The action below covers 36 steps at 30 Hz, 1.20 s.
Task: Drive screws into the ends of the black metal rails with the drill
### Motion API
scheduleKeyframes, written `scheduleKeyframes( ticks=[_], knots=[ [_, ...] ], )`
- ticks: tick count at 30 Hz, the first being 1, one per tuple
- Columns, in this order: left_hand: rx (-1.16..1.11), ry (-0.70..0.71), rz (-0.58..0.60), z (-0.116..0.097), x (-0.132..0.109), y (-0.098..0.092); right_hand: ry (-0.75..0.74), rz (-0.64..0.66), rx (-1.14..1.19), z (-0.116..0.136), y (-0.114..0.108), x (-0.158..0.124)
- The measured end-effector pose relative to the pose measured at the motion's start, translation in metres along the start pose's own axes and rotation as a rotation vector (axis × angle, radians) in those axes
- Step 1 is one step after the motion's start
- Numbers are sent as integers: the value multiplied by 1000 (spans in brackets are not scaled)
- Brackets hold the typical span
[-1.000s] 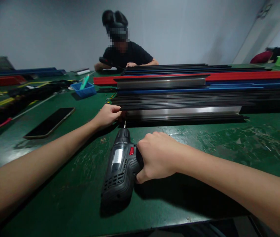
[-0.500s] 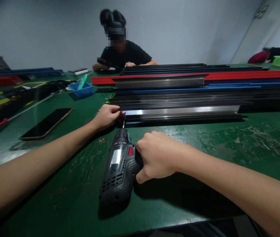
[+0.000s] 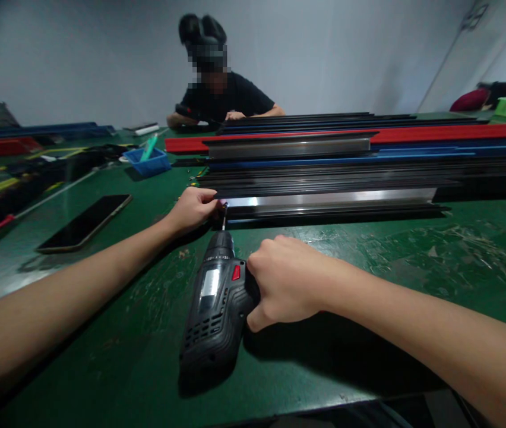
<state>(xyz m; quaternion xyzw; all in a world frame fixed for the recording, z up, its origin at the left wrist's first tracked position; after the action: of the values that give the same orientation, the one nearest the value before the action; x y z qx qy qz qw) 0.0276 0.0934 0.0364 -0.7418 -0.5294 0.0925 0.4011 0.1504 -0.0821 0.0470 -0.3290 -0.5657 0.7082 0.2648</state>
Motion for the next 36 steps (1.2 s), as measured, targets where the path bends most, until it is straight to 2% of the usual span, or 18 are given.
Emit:
scheduleKeyframes(
  ticks=[36],
  knots=[
    [-6, 2, -17, -2, -2, -1, 8, 23, -6, 1, 0, 0]
  ],
)
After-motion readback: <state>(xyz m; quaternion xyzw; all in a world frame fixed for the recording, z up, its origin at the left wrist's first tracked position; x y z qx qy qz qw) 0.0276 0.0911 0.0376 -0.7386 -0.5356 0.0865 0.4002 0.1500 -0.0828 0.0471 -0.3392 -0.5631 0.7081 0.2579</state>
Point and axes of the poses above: each hand's wrist, its own x-axis towards the middle knuckle, its own y-axis out of the palm, z = x × y, the point moved 10 cm from there along x, towards the middle knuckle, and after that the axes turned 1 degree about -x, right-handed, at the moved point
